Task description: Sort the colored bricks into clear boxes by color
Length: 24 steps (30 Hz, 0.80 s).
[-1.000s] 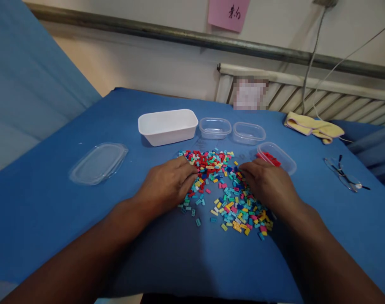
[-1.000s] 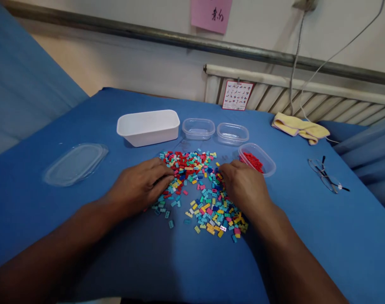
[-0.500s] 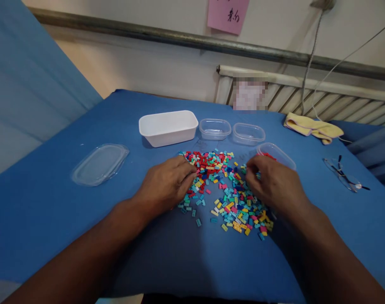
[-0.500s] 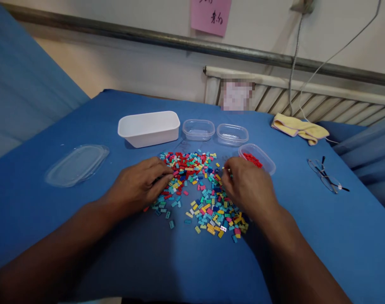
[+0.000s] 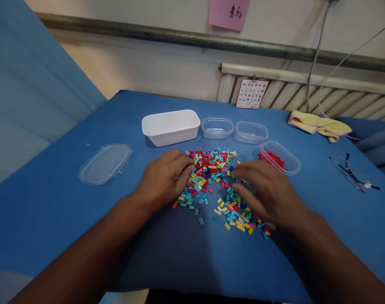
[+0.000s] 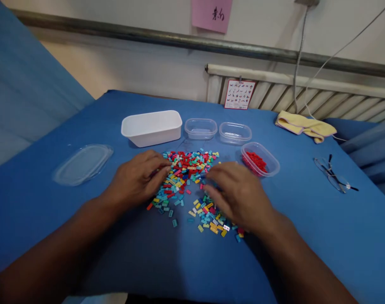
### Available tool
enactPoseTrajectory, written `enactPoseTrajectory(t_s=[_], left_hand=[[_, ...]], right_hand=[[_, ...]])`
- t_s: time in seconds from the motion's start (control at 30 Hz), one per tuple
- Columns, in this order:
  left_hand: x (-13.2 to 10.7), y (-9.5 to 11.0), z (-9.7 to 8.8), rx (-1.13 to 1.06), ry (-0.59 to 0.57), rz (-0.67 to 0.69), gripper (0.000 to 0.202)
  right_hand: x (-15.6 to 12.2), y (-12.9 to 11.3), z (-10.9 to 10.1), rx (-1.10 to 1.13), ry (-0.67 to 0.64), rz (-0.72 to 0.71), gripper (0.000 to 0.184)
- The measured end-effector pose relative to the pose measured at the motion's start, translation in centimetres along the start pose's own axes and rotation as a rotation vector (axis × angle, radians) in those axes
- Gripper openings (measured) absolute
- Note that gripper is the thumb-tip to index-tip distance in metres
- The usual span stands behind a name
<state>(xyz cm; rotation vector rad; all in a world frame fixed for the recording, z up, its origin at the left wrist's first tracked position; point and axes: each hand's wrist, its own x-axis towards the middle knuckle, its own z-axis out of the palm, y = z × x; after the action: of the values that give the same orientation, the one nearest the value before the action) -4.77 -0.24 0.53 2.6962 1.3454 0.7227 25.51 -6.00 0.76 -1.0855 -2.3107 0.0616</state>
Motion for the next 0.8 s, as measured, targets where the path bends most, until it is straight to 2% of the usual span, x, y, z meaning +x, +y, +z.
enactPoseTrajectory(t_s=[0.07, 0.13, 0.23, 0.43, 0.53, 0.63, 0.8], left_hand=[[0.0, 0.1, 0.1, -0.039, 0.052, -0.014, 0.025], [0.0, 0.1, 0.1, -0.073, 0.089, -0.018, 0.024], [-0.1, 0.2, 0.1, -0.098, 0.106, -0.003, 0.023], [-0.1, 0.2, 0.3, -0.113, 0.103, 0.001, 0.022], [-0.1, -0.2, 0.1, -0.103, 0.085, -0.037, 0.021], [-0.1, -0.9, -1.2, -0.088, -0.058, -0.102, 0.022], [-0.4, -1.9, -4.5, -0.213, -0.462, -0.192, 0.020]], right_hand=[[0.4, -2.6, 1.5, 0.121, -0.128, -0.159, 0.019], [0.7, -4.7, 3.0, 0.182, -0.183, -0.213, 0.020], [1.3, -6.6, 5.0, 0.193, -0.246, -0.268, 0.027], [1.9, -7.0, 6.9, 0.124, -0.233, -0.436, 0.029], [1.3, -6.5, 6.4, 0.049, -0.211, -0.408, 0.024], [0.7, -6.0, 5.3, 0.002, -0.224, -0.327, 0.020], [0.3, -5.5, 4.6, 0.014, -0.215, -0.258, 0.018]])
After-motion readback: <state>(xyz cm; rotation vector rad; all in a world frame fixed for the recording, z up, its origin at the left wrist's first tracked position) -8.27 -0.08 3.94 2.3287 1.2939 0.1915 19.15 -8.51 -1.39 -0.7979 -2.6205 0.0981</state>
